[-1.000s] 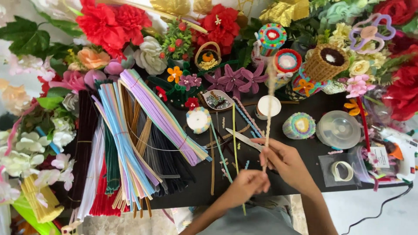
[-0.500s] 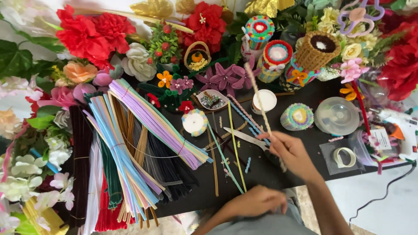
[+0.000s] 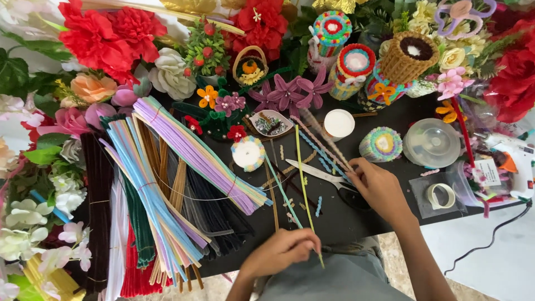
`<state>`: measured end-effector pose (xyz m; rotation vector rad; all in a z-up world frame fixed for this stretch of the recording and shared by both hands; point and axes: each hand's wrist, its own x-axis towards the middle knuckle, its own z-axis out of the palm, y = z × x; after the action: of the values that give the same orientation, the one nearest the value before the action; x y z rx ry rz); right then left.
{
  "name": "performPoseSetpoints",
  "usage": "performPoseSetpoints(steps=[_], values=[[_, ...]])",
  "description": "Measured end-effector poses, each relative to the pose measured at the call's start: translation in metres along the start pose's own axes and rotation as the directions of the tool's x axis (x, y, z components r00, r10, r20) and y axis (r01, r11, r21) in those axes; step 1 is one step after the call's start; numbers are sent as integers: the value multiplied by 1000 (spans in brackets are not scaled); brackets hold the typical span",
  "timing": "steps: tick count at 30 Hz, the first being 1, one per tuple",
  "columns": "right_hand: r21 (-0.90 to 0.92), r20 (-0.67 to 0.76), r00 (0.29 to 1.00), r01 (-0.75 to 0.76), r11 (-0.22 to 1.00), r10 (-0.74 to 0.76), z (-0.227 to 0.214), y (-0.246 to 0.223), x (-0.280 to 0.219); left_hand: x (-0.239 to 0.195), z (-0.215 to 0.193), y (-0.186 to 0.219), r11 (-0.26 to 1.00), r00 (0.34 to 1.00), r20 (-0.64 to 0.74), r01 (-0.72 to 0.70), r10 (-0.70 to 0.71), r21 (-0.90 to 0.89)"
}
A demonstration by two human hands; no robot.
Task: Wrapping a yellow fuzzy material around a thin wooden stick and trimming materials with scissors at a craft station.
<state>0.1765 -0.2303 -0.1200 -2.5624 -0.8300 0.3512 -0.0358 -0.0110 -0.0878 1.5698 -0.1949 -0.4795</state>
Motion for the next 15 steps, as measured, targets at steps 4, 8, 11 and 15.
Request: performPoseSetpoints(steps=[4,8,11,15], values=[[-85,-141,987,66,994,-78,-2,0,-7,-15,-12,4,1000,990,-139,2,-4,-17],[162,-176,974,172,972,-143,-10,11,-9,-27,-16,13,996,975,-218,21,-41,-91],[202,-198,979,80,976,-39,-13,18,-17,-30,-15,7,989,958,-285,-50,9,-137],[201,-109,994,18,979,4,-21,9,-23,-33,-16,7,987,947,-320,-67,17,-147]])
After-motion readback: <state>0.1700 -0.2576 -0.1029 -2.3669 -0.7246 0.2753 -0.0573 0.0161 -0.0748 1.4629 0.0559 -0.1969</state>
